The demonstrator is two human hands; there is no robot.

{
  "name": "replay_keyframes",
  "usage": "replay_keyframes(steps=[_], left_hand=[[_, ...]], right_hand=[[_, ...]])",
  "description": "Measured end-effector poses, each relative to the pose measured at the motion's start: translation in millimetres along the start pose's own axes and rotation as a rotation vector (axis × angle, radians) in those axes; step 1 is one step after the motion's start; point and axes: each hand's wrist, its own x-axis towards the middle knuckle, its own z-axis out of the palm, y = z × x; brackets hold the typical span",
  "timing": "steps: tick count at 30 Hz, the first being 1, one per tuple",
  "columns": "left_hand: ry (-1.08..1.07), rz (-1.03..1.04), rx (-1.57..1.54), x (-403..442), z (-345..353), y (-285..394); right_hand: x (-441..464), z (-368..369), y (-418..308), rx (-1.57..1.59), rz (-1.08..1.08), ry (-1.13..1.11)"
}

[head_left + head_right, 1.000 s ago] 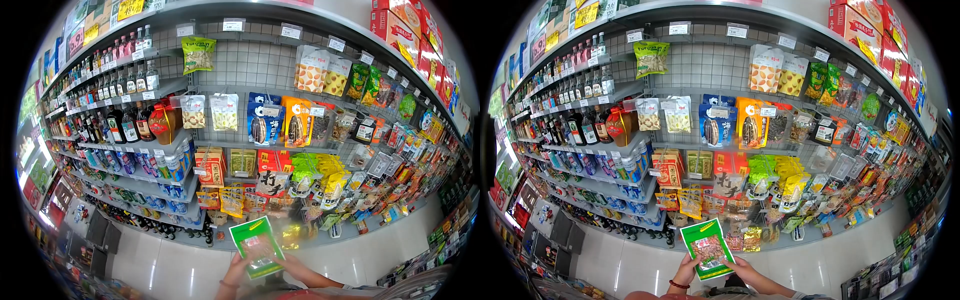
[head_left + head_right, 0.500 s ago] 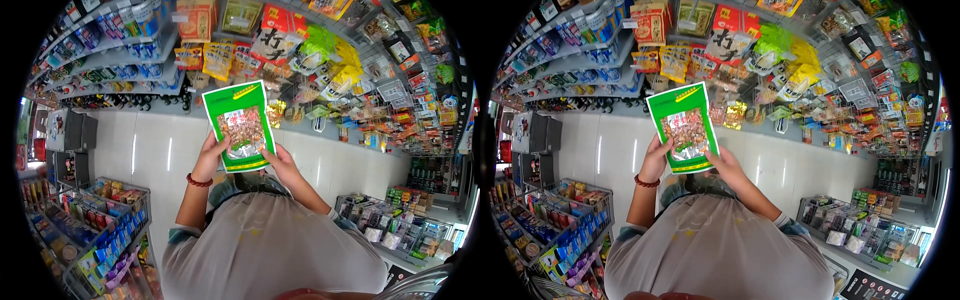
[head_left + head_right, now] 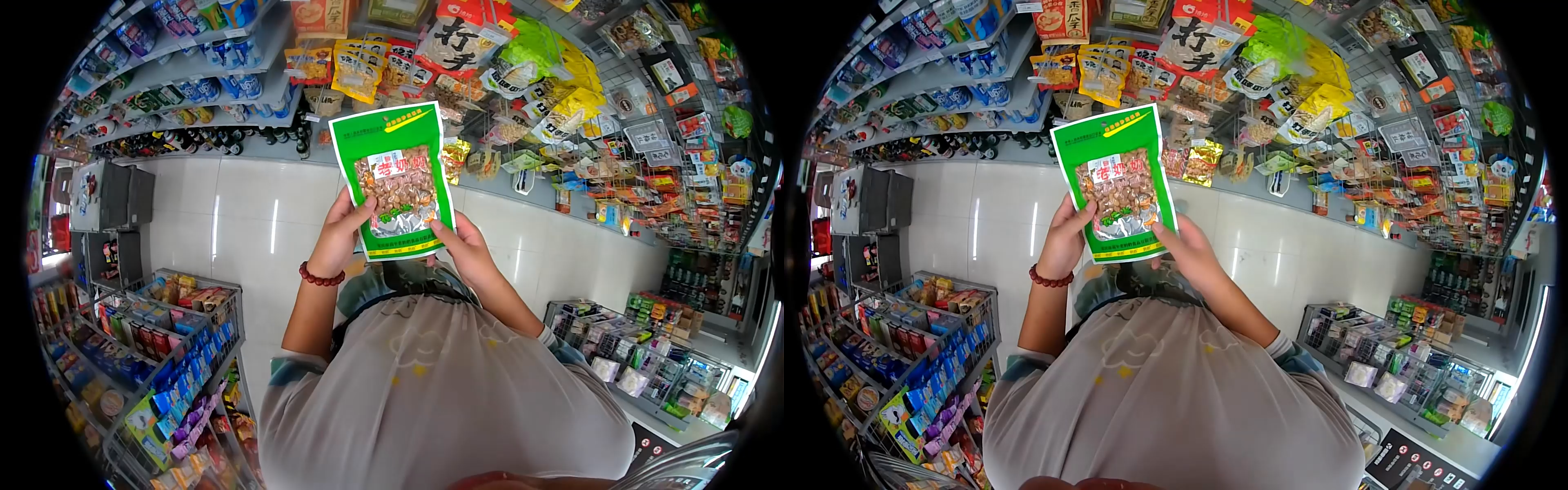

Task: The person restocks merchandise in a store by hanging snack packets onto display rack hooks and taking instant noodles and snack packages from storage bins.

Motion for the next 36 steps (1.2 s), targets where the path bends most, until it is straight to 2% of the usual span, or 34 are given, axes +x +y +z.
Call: replay_keyframes(steps=[12, 16, 18, 19, 21, 23, 25, 26, 28, 31, 32, 36], left_hand=[[0.021, 0.032, -0.041, -3.4, 4.8, 6.4], [-0.047, 0.042, 0.006, -3.3, -1.7, 2.3], [-0.055, 0.064, 0.098, -7.2, 4.2, 8.7], [-0.072, 0.147, 0.13, -1.2, -1.9, 1.4], [-0.058, 0.138, 0.123, 3.2, -16.0, -16.8], [-0.073, -0.02, 0.041, -5.9, -9.6, -5.4], [-0.093, -0.086, 0.061, -19.8, 10.8, 20.0], [-0.082, -0.17, 0.032, -22.6, 22.3, 29.0], [-0.139, -0.174, 0.108, -17.4, 4.9, 11.7], [-0.147, -0.174, 0.106, -12.4, -3.0, -1.9], [-0.127, -0.183, 0.068, -16.3, -2.1, -3.1], [-0.125, -0.213, 0.1, -20.5, 3.0, 6.6]], right_hand=[[-3.0, 6.7, -3.1, -0.005, 0.032, 0.039], [-9.4, 4.8, -0.7, -0.025, 0.049, 0.066], [-12.8, 3.9, 1.6, -0.116, 0.103, 0.101], [-11.2, 12.5, -6.1, -0.213, 0.012, 0.126], [-17.5, 10.1, -12.8, -0.194, 0.016, 0.009], [-13.5, 5.0, -4.4, -0.168, 0.087, -0.065], [-8.1, -4.1, 5.3, -0.222, 0.208, -0.069], [-3.9, -3.0, 5.5, -0.222, 0.195, -0.077], [-11.7, 8.3, -9.8, -0.288, 0.304, -0.092], [-20.0, 31.3, -25.6, -0.304, 0.199, -0.029], [-17.6, 32.4, -28.6, -0.26, 0.262, -0.032], [-8.4, 26.5, -17.8, -0.161, 0.254, 0.023]])
